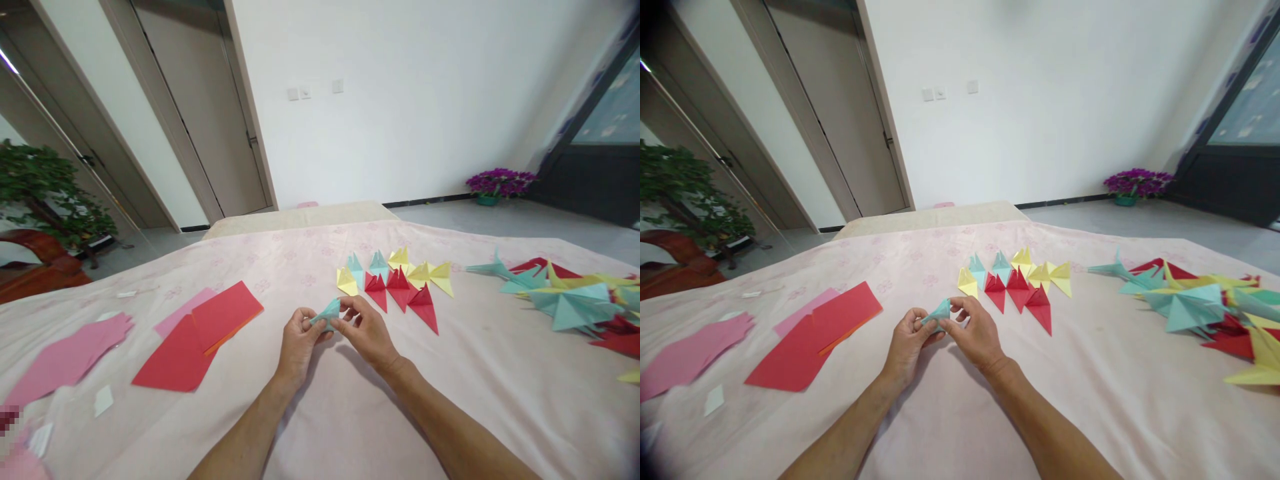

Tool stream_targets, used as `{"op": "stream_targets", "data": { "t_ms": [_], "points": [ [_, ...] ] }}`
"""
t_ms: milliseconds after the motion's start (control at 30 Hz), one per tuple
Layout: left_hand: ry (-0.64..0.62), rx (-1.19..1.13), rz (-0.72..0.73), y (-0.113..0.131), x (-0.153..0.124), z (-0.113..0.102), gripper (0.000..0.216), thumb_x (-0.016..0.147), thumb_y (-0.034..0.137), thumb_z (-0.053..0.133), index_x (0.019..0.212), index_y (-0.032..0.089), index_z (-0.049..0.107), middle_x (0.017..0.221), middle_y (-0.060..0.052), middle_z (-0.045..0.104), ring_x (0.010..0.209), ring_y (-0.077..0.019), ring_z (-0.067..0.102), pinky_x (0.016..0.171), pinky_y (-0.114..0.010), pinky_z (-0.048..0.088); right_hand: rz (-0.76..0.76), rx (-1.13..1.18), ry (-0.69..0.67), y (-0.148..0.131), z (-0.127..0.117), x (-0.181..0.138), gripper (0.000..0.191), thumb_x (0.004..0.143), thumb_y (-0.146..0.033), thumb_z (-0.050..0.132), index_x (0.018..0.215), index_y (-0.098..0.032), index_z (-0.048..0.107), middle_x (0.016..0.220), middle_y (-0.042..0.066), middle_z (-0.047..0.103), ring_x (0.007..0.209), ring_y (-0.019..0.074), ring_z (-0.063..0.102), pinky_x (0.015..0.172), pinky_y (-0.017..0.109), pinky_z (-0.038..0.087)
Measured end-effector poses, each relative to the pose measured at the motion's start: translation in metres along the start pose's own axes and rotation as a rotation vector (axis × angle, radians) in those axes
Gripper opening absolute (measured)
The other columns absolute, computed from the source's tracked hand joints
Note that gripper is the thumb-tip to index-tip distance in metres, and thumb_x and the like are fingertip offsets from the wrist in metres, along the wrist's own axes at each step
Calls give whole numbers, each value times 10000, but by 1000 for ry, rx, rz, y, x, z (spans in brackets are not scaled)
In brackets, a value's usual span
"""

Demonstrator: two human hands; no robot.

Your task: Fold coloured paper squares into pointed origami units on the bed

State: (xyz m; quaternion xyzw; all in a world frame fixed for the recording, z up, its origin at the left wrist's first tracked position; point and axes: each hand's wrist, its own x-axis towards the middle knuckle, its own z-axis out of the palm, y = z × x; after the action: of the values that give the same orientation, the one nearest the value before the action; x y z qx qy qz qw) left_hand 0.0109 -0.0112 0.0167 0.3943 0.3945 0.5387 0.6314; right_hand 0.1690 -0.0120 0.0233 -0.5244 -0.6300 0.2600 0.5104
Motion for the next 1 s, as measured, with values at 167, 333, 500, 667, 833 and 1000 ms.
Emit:
{"op": "stream_targets", "data": {
  "t_ms": [167,333,500,667,833,1000],
  "points": [
    [-3,46,-20,-3,-4,6,447,638,396,858,806,175,507,650,43,631,620,-117,641,655,-264,587,19,16,31,-3,5,-1,138,776,-349,694,799,-213,696,778,11,676,685,160,581,613,263,441],
    [-56,101,-65,-3,-6,9,431,631,414,855,841,126,612,709,-13,666,608,-116,626,556,-221,567,127,206,52,-6,5,-2,221,800,-388,671,721,-185,702,685,16,647,645,158,549,583,262,422],
    [-105,176,-92,-8,-5,6,423,650,448,832,801,110,629,624,-5,625,516,-109,586,432,-199,522,235,378,36,-5,5,0,334,788,-486,682,702,-164,709,569,-10,549,548,124,474,501,243,374],
    [-59,173,-75,-10,-4,5,427,676,474,808,803,114,616,622,-17,637,511,-116,588,416,-196,506,365,526,38,3,1,4,519,836,-614,555,1015,-155,720,710,33,629,574,133,543,448,221,407],
    [15,89,-33,-9,-3,6,456,698,522,775,845,116,629,693,-36,667,605,-139,628,496,-223,543,289,324,-79,-1,1,-1,416,829,-559,594,949,-170,683,709,18,613,621,148,575,456,214,425],
    [14,47,12,-12,-1,4,459,729,567,731,811,129,622,695,-22,657,569,-115,593,499,-211,505,194,127,-127,-1,11,-8,203,769,-359,691,728,-162,667,637,6,631,587,127,551,545,232,425]
  ]
}}
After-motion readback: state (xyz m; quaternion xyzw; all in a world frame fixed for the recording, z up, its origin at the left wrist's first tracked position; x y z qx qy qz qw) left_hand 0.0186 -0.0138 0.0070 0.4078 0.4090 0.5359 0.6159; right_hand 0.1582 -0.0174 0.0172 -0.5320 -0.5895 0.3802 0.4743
